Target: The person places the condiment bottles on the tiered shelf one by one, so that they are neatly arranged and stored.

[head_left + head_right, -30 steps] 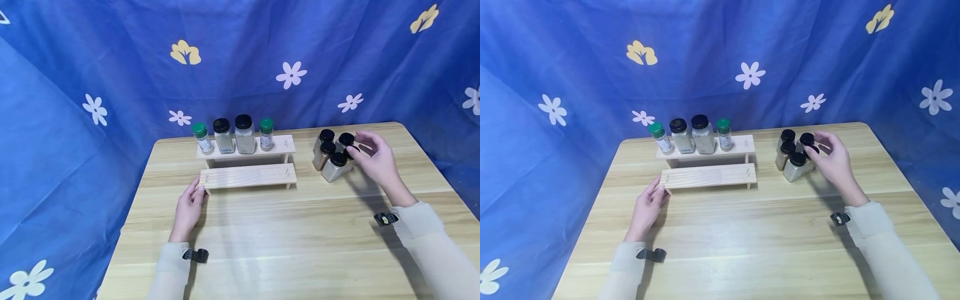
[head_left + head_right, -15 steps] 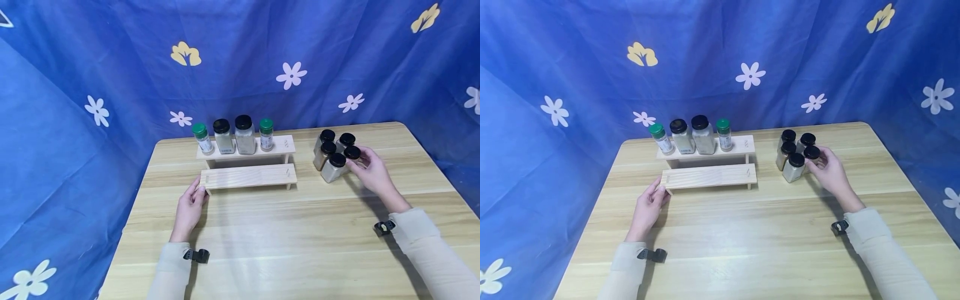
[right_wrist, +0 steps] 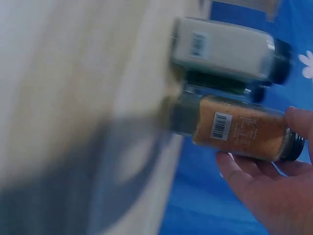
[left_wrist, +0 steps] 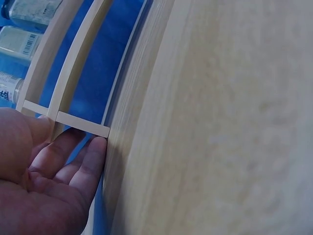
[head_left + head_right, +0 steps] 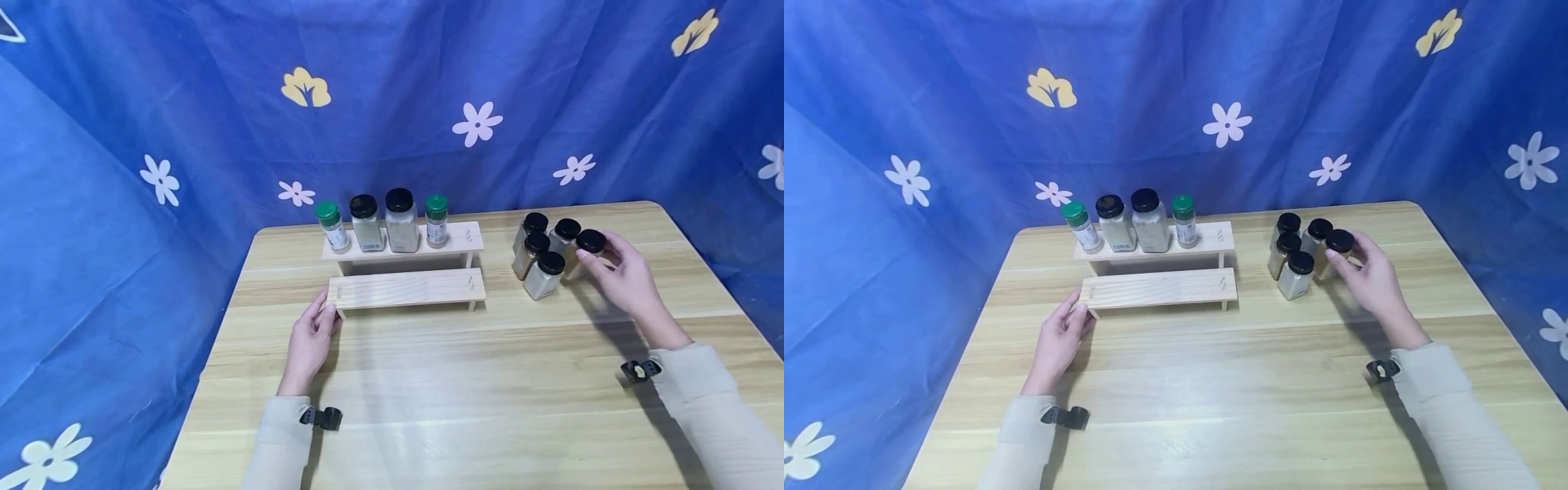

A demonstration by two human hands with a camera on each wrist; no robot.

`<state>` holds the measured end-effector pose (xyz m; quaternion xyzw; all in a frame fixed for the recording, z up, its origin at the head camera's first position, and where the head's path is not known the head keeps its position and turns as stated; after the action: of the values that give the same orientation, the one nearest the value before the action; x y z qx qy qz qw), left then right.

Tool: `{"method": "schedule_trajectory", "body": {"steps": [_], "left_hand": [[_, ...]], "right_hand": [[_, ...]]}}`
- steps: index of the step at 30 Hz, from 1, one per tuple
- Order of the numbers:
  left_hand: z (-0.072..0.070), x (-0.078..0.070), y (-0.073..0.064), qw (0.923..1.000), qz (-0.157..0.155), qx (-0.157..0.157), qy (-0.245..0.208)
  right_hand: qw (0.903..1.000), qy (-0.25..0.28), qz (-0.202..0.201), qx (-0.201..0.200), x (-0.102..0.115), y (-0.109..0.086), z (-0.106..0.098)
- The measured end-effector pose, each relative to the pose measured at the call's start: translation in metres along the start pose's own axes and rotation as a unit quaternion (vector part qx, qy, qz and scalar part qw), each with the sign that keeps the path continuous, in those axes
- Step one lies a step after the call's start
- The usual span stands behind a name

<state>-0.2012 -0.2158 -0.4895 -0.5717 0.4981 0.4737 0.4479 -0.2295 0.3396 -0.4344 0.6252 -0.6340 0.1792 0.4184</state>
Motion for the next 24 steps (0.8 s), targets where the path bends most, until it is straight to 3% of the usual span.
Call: {"method": "schedule_trajectory", "body": {"steps": [7,12,17,24], "left_hand": [[0.000,-0.001,0.000,1.0000,0.002,0.001,-0.004],[-0.001,-0.001,0.000,1.0000,0.003,0.001,0.000],[-0.002,0.000,-0.001,0.9999,0.004,-0.003,0.015],[-0.002,0.000,-0.001,1.0000,0.004,0.001,-0.003]], "right_hand": [[0.9997,-0.014,0.008,-0.017,0.030,0.012,-0.028],[0.9992,-0.003,0.002,-0.041,0.054,0.021,-0.033],[0.9978,0.032,-0.027,-0.050,0.084,0.031,-0.021],[0.9943,0.079,-0.067,-0.025,0.127,0.040,0.017]]}}
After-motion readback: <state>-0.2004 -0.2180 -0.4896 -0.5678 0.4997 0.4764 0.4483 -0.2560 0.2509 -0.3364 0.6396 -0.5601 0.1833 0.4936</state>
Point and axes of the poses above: each hand's wrist, its own y-axis towards the middle knuckle, its own z-axis out of the palm, x = y × z, the point moved 6 cm from there along y, towards the middle knuckle, and after that the axes turned 8 degrees about -y, right-handed, at the moved point
